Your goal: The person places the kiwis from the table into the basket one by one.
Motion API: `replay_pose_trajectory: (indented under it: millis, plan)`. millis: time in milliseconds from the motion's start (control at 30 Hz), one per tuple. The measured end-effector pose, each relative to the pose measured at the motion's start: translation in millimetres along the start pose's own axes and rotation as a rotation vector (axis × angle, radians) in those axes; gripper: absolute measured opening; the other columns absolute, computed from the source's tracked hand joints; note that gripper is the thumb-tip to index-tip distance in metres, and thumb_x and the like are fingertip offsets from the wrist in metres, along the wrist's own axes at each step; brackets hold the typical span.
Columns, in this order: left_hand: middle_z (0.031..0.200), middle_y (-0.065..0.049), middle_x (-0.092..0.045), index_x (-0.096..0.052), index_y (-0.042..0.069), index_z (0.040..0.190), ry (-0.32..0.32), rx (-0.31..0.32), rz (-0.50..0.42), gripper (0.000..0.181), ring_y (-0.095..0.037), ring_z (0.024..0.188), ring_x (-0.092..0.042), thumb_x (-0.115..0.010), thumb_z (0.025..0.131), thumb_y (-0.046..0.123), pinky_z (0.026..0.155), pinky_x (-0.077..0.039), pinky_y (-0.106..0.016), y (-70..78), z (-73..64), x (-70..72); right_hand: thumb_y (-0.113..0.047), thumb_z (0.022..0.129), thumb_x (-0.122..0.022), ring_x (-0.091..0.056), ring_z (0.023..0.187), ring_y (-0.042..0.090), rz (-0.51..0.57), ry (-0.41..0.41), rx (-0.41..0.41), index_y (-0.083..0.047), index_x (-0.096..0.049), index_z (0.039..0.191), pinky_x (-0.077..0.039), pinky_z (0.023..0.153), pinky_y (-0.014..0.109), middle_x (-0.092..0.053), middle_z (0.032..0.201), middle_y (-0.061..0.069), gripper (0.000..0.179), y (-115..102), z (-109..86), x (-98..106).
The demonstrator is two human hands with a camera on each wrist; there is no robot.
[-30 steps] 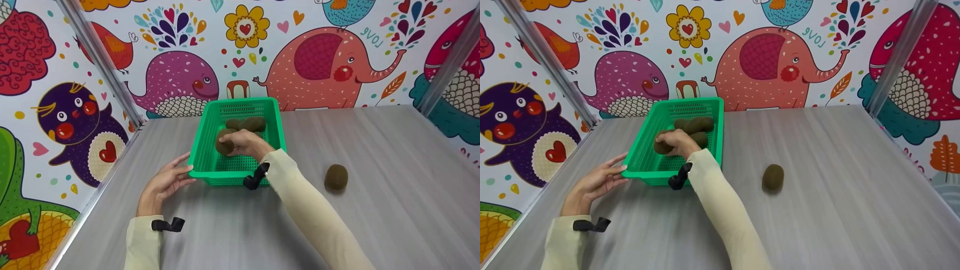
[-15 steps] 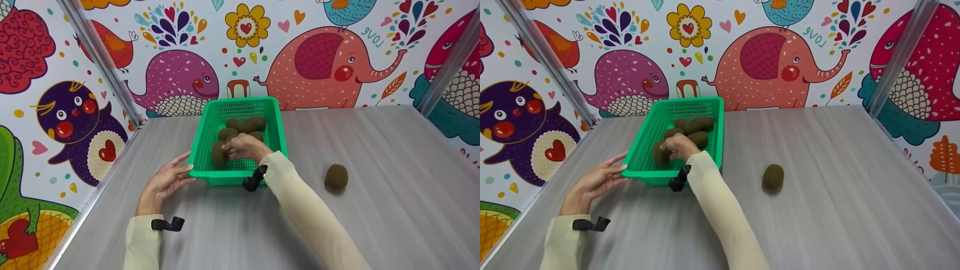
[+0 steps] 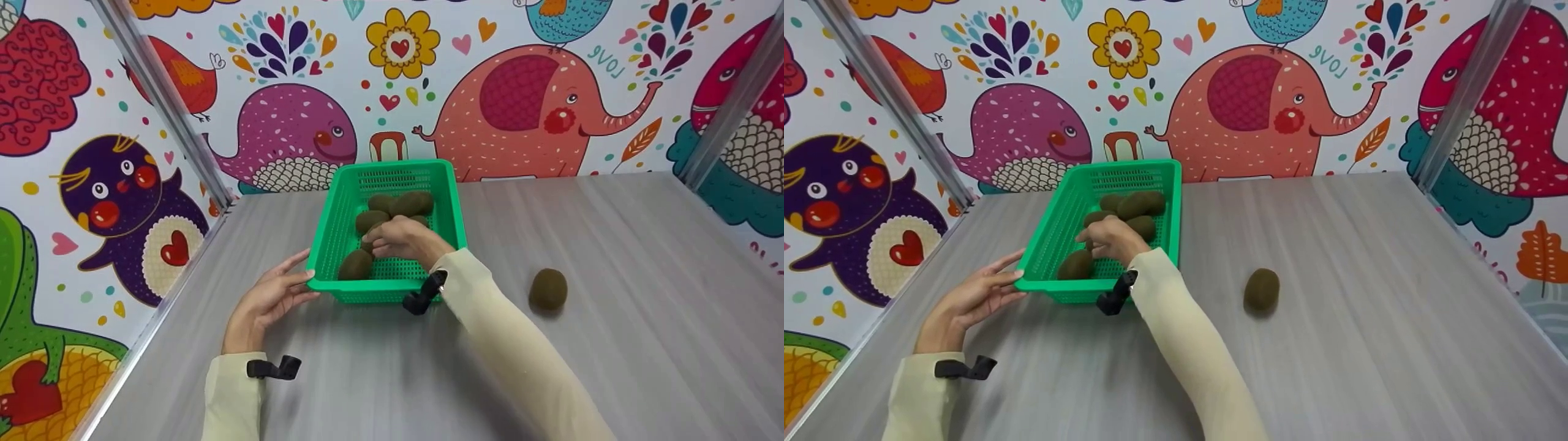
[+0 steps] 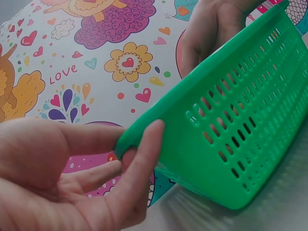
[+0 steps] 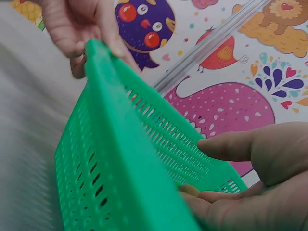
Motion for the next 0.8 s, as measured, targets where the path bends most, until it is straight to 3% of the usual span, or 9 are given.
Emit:
replay_pose_trajectory:
  millis: [167,333,500,800]
  plan:
    - [0.107,-0.007,-0.066,-0.019,0.009,0.161,-0.001,-0.006,-0.005,0.069,-0.011,0.088,-0.072,-0.055,0.102,0.007,0.083,-0.062,-0.027,0.7,0.3,-1.3,-0.008,0.097,-0.064,-0.039,0.146,0.038,0.007,-0.067,0.064,0.005,-0.020,0.156,-0.041,0.118,0.042,-0.034,0.157,0.027,0.075,-10,-13.4,4]
    - [0.106,-0.006,-0.067,-0.016,0.009,0.161,-0.011,-0.003,-0.013,0.071,-0.011,0.087,-0.072,-0.055,0.102,0.007,0.082,-0.061,-0.027,-0.2,0.0,-1.7,-0.019,0.101,-0.060,-0.039,0.146,0.039,-0.073,-0.119,0.115,0.002,-0.035,0.152,-0.037,0.120,0.046,-0.038,0.157,0.021,0.060,-16,-28.6,8]
    - [0.108,-0.006,-0.067,-0.015,0.010,0.162,-0.026,-0.006,-0.017,0.071,-0.011,0.090,-0.072,-0.055,0.102,0.008,0.085,-0.061,-0.028,0.4,-0.6,-2.0,-0.022,0.101,-0.061,-0.044,0.143,0.036,-0.144,-0.116,0.167,-0.002,-0.044,0.147,-0.041,0.118,0.045,-0.049,0.151,0.016,0.053,-21,-46.5,13]
    - [0.111,-0.006,-0.065,-0.017,0.009,0.161,-0.032,-0.010,-0.006,0.070,-0.011,0.091,-0.072,-0.055,0.102,0.008,0.084,-0.061,-0.027,2.3,-1.7,-1.4,-0.022,0.099,-0.063,-0.055,0.133,0.027,-0.184,-0.083,0.281,-0.005,-0.053,0.140,-0.046,0.113,0.044,-0.056,0.142,0.010,0.045,-24,-76.2,19]
Point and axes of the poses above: each hand's wrist, its own z-axis towards the middle knuckle, its own x-axis out of the back of the hand, y = z × x, the point moved 8 cm from there along z, towards the middle knuckle
